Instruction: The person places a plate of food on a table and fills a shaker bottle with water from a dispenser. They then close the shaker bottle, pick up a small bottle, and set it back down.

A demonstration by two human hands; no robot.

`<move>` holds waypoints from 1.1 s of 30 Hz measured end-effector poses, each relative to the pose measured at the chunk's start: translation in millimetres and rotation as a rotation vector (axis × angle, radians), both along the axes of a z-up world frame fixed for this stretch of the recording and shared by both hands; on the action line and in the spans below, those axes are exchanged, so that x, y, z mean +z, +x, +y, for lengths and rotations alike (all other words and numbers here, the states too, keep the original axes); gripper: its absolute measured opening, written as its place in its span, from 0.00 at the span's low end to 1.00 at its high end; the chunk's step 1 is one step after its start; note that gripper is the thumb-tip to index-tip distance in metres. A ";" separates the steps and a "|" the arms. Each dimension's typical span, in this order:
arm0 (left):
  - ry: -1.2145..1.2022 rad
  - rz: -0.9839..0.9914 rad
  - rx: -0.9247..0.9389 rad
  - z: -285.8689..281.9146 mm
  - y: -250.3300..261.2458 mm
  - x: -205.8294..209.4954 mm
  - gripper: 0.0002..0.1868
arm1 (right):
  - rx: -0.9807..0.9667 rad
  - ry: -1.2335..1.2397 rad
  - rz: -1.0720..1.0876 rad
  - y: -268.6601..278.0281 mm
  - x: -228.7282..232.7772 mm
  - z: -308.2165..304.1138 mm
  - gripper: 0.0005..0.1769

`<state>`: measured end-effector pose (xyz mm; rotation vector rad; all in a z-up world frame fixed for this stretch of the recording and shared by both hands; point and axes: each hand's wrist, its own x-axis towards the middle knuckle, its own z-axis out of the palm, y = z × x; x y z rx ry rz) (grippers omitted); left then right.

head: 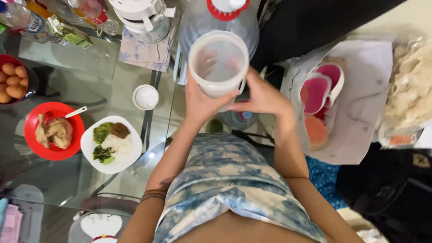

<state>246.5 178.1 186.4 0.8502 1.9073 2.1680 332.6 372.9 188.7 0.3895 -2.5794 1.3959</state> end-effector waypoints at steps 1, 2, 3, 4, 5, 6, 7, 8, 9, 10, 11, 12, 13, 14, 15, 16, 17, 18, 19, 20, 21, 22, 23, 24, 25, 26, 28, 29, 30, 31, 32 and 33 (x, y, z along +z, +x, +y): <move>-0.007 -0.003 0.022 3.7 -1.0 -0.3 0.57 | -0.030 -0.039 -0.008 -0.3 12.5 14.1 0.53; -0.018 -0.005 0.044 4.7 -1.0 -0.5 0.57 | -0.060 -0.081 -0.014 0.8 25.5 27.6 0.47; -0.029 -0.007 0.066 5.8 -0.9 -0.4 0.57 | -0.089 -0.123 -0.021 -1.2 35.5 35.0 0.42; -0.040 -0.005 0.059 7.9 -0.4 0.0 0.56 | -0.249 -0.218 0.027 -5.2 43.3 37.7 0.32; -0.051 -0.004 0.052 10.7 0.3 0.8 0.56 | -0.343 -0.240 0.093 -10.7 51.9 40.2 0.26; -0.062 -0.001 0.043 12.6 0.2 2.3 0.56 | -0.439 -0.260 0.160 -17.2 61.0 41.3 0.21; -0.080 0.013 0.050 14.3 0.8 4.2 0.56 | -0.466 -0.204 0.245 -27.5 69.3 42.0 0.20; -0.101 0.028 0.057 16.6 1.4 6.6 0.56 | -0.483 -0.121 0.315 -38.4 75.5 40.8 0.20; -0.121 0.043 0.063 19.3 0.6 8.9 0.56 | -0.505 -0.037 0.385 -49.6 80.4 39.8 0.20; -0.111 0.061 0.062 21.4 -0.8 10.2 0.56 | -0.518 0.079 0.436 -59.9 82.0 36.7 0.21; -0.101 0.079 0.061 23.1 -2.7 11.2 0.55 | -0.530 0.196 0.486 -69.4 83.0 35.9 0.21; -0.094 0.091 0.058 23.2 -3.2 12.5 0.55 | -0.543 0.278 0.468 -77.7 83.1 36.6 0.20; -0.110 0.088 0.053 22.8 -4.9 13.7 0.55 | -0.556 0.359 0.450 -87.2 81.7 37.5 0.19; -0.125 0.085 0.047 22.4 -7.5 14.8 0.56 | -0.569 0.440 0.432 -95.5 79.2 38.4 0.18; -0.141 0.083 0.040 21.5 -10.1 15.8 0.56 | -0.564 0.454 0.438 -102.1 76.8 40.1 0.17; -0.133 0.084 0.030 20.6 -13.2 16.9 0.56 | -0.559 0.469 0.445 -107.7 75.4 42.7 0.17; -0.124 0.086 0.019 19.6 -16.1 17.9 0.55 | -0.553 0.493 0.443 -111.0 73.9 44.3 0.16; -0.114 0.089 0.007 19.0 -19.2 18.8 0.55 | -0.547 0.518 0.443 -114.0 73.5 46.3 0.16; -0.125 0.082 0.008 18.5 -22.2 19.8 0.55 | -0.539 0.551 0.432 -116.4 73.8 47.8 0.16; -0.137 0.074 0.007 18.0 -24.7 20.9 0.55 | -0.532 0.584 0.421 -117.4 74.8 48.8 0.16; -0.148 0.066 0.006 18.0 -27.2 21.8 0.55 | -0.533 0.605 0.429 -117.7 76.3 49.7 0.16; -0.148 0.072 0.005 18.6 -29.9 22.1 0.55 | -0.535 0.626 0.435 -117.1 77.6 50.2 0.16; -0.149 0.079 0.004 19.6 -32.5 22.2 0.55 | -0.537 0.645 0.445 -116.9 78.8 50.2 0.16; -0.150 0.084 0.002 19.9 -33.9 22.2 0.55 | -0.540 0.664 0.454 -116.3 79.8 49.7 0.16; -0.145 0.080 -0.006 19.7 -34.5 22.2 0.55 | -0.544 0.682 0.466 -115.8 80.8 49.6 0.15; -0.139 0.078 -0.014 20.0 -35.9 22.3 0.55 | -0.548 0.699 0.481 -116.2 81.1 49.8 0.14; -0.137 0.073 -0.027 20.7 -39.5 23.1 0.55 | -0.593 0.736 0.368 -116.1 82.2 53.7 0.16; -0.140 0.069 -0.032 20.9 -41.2 23.8 0.55 | -0.615 0.753 0.312 -116.7 82.1 55.8 0.17; -0.144 0.063 -0.035 20.5 -41.4 24.1 0.56 | -0.609 0.764 0.372 -116.4 80.3 56.0 0.19; -0.145 0.064 -0.038 20.2 -42.4 24.1 0.56 | -0.603 0.773 0.432 -115.3 77.8 55.6 0.22; -0.146 0.062 -0.041 19.5 -42.9 23.9 0.55 | -0.599 0.766 0.446 -113.5 75.4 55.7 0.22; -0.148 0.060 -0.043 18.7 -42.7 23.7 0.55 | -0.595 0.760 0.460 -111.4 72.9 55.8 0.23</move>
